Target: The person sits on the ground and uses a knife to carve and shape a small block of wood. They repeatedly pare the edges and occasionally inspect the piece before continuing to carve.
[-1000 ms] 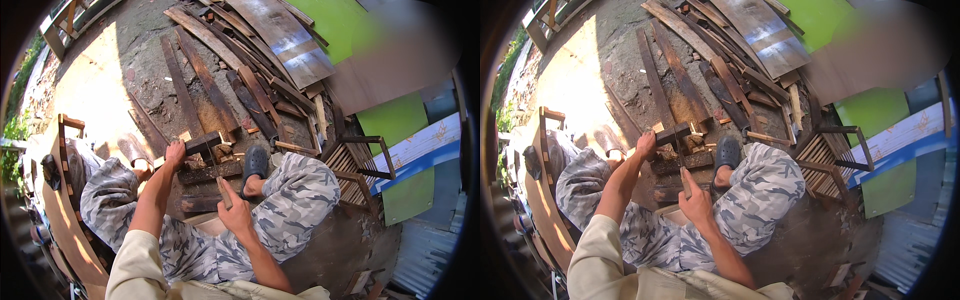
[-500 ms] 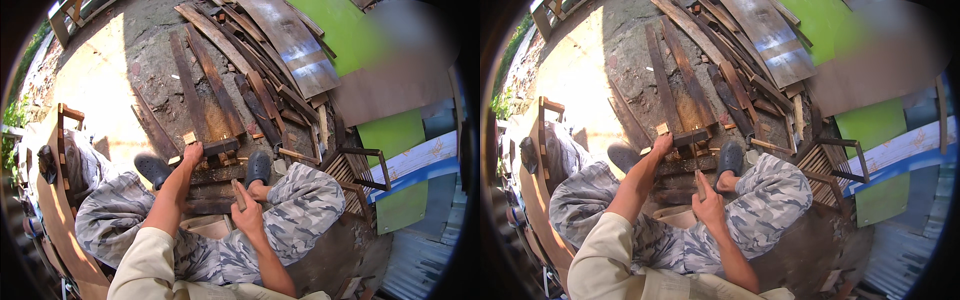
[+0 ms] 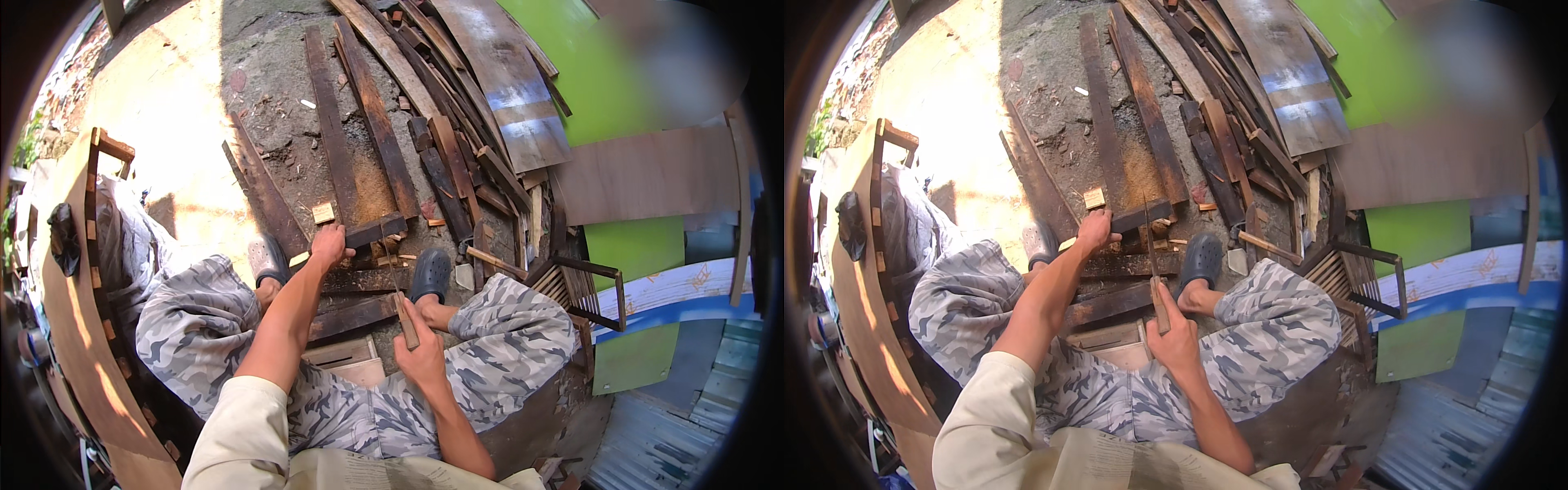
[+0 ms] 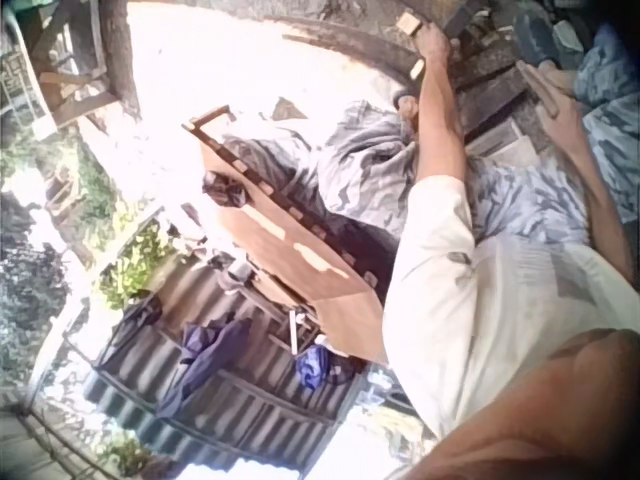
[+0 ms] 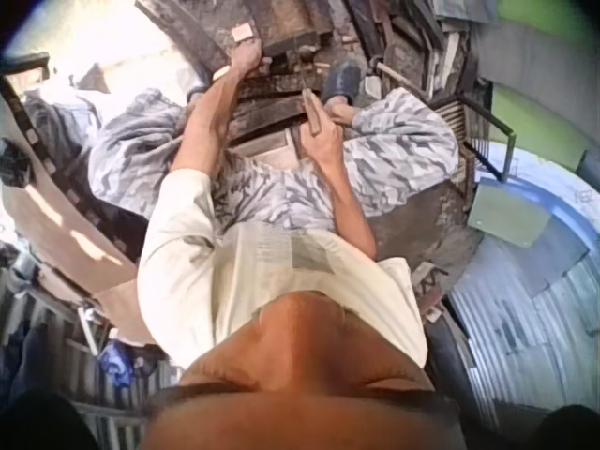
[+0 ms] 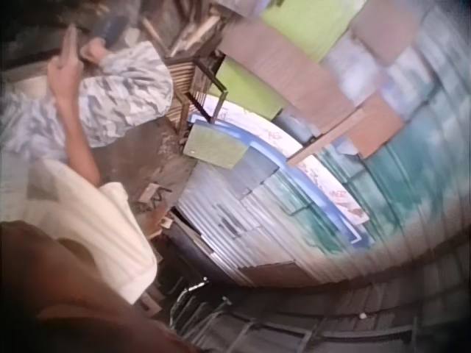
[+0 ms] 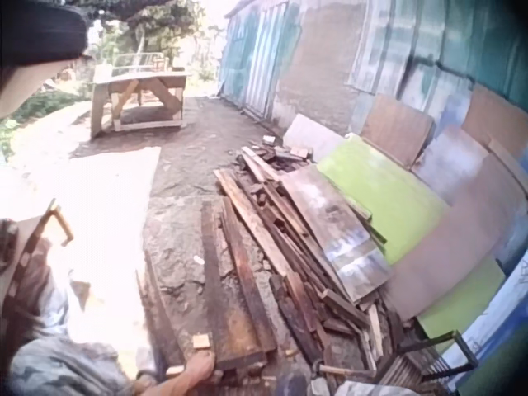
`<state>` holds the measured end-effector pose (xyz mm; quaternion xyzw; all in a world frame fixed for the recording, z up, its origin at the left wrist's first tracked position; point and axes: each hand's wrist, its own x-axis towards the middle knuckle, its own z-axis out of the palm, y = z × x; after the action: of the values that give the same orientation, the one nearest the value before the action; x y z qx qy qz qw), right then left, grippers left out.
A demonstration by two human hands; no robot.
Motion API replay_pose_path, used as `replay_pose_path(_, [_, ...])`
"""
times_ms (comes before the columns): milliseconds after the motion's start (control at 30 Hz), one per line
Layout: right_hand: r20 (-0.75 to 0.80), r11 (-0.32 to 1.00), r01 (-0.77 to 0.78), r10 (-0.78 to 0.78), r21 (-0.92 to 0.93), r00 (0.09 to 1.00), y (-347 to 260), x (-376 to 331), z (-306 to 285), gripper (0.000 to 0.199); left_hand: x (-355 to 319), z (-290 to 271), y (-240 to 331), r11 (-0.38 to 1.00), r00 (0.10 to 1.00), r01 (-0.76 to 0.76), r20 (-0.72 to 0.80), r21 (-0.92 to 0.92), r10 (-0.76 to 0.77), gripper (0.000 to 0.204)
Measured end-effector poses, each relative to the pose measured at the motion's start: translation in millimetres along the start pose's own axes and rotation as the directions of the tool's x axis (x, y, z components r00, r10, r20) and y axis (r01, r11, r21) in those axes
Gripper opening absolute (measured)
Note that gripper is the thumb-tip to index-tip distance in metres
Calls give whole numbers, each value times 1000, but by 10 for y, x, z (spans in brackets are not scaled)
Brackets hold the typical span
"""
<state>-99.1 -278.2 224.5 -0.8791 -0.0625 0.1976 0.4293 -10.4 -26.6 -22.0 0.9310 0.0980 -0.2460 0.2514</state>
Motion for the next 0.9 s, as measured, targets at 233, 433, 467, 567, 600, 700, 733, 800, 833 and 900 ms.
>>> replay_pose_path(233, [0, 1000, 7, -7, 1, 1000, 35, -39, -35, 64, -30, -99, -237, 995, 999, -26, -34, 101, 29, 73])
replay_pose_path(433, [-55, 996, 29, -24, 86, 998, 197, -36, 164, 65, -120, -216, -96, 948, 999, 41, -16, 315, -38, 73])
replay_pose_path(467, [-20, 997, -21, 22, 72, 1000, 150, -52, 165, 66, -162, -208, -28, 942, 998, 71, -25, 328, -66, 73])
replay_pose_path(567, [41, 994, -91, 88, 59, 995, 141, -130, 213, 66, -266, -220, 47, 926, 995, 97, -62, 365, -79, 65])
replay_pose_path(600, [44, 995, -88, 86, 47, 995, 123, -149, 200, 65, -215, -204, 27, 927, 994, 111, -35, 358, -106, 62])
replay_pose_path(700, [16, 996, -59, 58, 60, 998, 215, -187, 144, 63, -172, -162, 68, 925, 999, 30, -43, 378, -14, 25])
replay_pose_path(733, [1, 996, -44, 44, 71, 999, 252, -183, 120, 63, -154, -156, 105, 926, 999, 21, -51, 376, -2, 24])
replay_pose_path(800, [-20, 996, -20, 22, 90, 1000, 257, -189, 105, 62, -174, -53, 123, 930, 994, 26, -104, 367, 13, 25])
replay_pose_path(833, [-31, 995, -7, 10, 100, 999, 251, -186, 100, 62, -139, -26, 137, 929, 991, 29, -131, 370, 21, 25])
replay_pose_path(900, [-19, 994, -23, 25, 105, 1000, 249, -182, 77, 61, -136, 42, 160, 930, 983, 47, -180, 365, 21, 27])
